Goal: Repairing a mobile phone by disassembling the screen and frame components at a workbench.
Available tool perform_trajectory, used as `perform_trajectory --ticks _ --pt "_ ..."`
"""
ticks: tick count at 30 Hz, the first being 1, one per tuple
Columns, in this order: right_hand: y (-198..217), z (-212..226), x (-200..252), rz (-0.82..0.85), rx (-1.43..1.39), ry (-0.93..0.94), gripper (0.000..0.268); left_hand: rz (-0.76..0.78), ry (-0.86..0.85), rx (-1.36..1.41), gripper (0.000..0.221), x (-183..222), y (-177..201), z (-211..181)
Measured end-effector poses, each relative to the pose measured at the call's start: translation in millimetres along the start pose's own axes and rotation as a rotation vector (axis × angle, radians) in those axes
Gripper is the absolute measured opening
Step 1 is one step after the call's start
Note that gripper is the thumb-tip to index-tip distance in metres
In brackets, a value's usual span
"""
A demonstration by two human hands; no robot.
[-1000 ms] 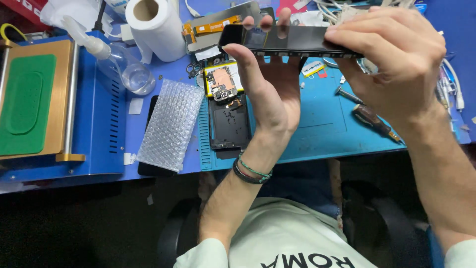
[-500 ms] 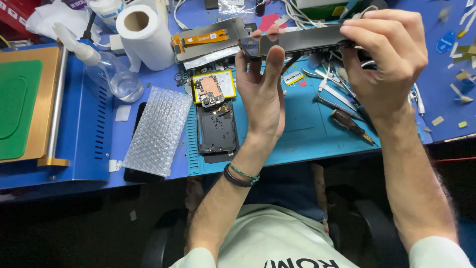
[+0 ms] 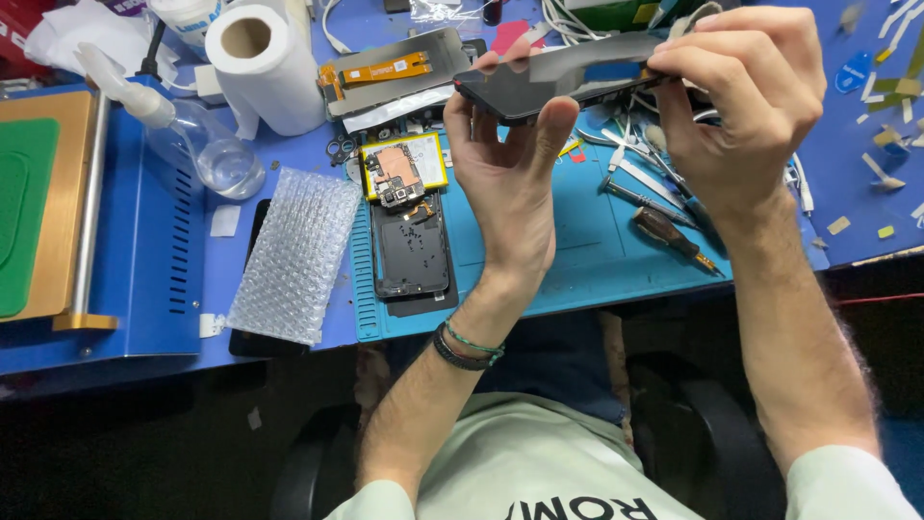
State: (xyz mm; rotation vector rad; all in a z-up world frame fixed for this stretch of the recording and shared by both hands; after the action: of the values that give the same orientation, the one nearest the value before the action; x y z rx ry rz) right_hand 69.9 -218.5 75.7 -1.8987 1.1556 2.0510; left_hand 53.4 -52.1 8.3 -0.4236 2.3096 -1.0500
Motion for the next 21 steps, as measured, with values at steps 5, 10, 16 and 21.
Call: perform_trajectory --ticks 5,10,16,21 --pt "-0.6 -1.3 2.3 0.015 -0.018 -0.062 0.014 0.061 -0.015 0.028 0.076 2.1 -4.1 -3.6" --pt "-7.9 -5.8 6.5 0.028 0.043 -0.005 0.016 0.010 -0.149 -0.111 0.082 9.8 -22.1 -14.9" --pt "-15.1 -2.7 7.3 -0.003 0.164 -0.008 0.075 0.003 -0.246 -0.303 0.085 22.2 -36.6 -30.9" --pt "-17.1 -9.9 10.0 -0.069 0.009 -0.194 0.011 0.251 -0.268 -0.322 0.091 32.8 -41.2 -39.6"
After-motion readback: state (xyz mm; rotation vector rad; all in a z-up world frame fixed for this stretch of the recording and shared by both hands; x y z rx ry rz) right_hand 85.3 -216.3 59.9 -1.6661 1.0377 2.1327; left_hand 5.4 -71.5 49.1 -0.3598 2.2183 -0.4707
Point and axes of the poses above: each hand's wrist, its own x-axis away from the middle knuckle, its own y-axis out of the back of the hand, z = x × y, the point moved 4 cm from there along -x, towards the middle knuckle, and after that the axes turned 8 degrees about -y, right-handed, at the moved point
